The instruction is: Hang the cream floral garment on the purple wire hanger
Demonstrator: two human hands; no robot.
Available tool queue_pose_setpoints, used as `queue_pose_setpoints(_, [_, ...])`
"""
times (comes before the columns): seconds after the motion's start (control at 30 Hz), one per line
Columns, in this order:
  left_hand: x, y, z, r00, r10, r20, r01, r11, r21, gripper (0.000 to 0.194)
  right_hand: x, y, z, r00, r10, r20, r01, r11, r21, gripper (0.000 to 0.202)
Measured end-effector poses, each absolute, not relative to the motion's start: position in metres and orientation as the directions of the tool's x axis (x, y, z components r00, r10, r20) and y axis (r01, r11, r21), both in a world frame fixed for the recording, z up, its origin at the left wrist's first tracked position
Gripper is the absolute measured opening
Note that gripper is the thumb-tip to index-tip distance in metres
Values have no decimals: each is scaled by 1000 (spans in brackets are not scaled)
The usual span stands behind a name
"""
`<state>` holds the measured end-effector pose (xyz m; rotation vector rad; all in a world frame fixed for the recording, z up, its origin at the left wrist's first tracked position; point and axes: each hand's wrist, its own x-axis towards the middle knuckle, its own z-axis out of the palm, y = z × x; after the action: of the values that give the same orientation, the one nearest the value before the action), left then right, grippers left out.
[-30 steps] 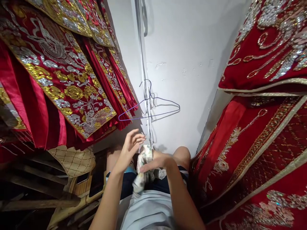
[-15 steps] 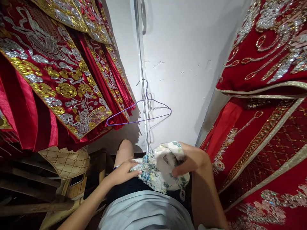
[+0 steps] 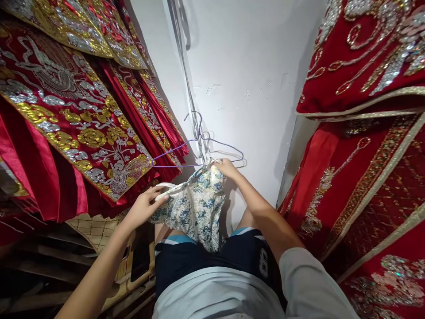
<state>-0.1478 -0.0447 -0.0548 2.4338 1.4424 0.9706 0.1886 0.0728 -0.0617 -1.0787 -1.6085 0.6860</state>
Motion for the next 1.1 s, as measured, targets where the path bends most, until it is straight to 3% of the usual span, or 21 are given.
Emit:
queue_pose_setpoints(0.17, [-150, -32, -42, 284, 839, 464, 729, -503, 465, 32, 212, 57, -64, 65, 844, 532, 403, 466, -788, 35])
queue_pose_setpoints(0.3, [-131, -39, -27, 341, 754, 562, 680, -610, 406, 24, 227, 39, -56, 104, 800, 590, 508, 468, -723, 36])
queue_pose_setpoints(0.43, [-97, -40, -5, 298, 601, 741, 614, -716, 333, 16, 225, 26, -54, 96, 804, 587, 495, 473, -729, 37])
queue_pose_setpoints(0.57, [-67, -17, 14, 256, 566, 784, 617, -720, 318, 3, 215, 14, -57, 90, 814, 574, 474, 472, -744, 36])
queue_pose_setpoints(0.7, [-60, 7, 19, 270, 604, 750, 649, -689, 321, 21, 220, 4, -54, 242, 727, 643, 480, 486, -730, 16])
queue_pose_setpoints(0.8, [-66, 12, 18, 350, 587, 729, 638, -720, 273, 16, 238, 2, -48, 440, 587, 679, 502, 466, -728, 65])
queue_pose_setpoints(0.9, [-72, 10, 18, 379, 579, 722, 629, -733, 257, 23, 260, 5, -43, 455, 543, 706, 521, 480, -706, 81])
queue_pose_setpoints(1.0, [-79, 10, 21, 369, 585, 722, 666, -708, 234, 27, 281, 5, -39, 301, 632, 714, 523, 516, -678, 55])
queue_pose_setpoints(1.1, [-90, 14, 28, 258, 586, 768, 738, -633, 235, 25, 296, -2, -32, 131, 768, 626, 529, 481, -700, 28])
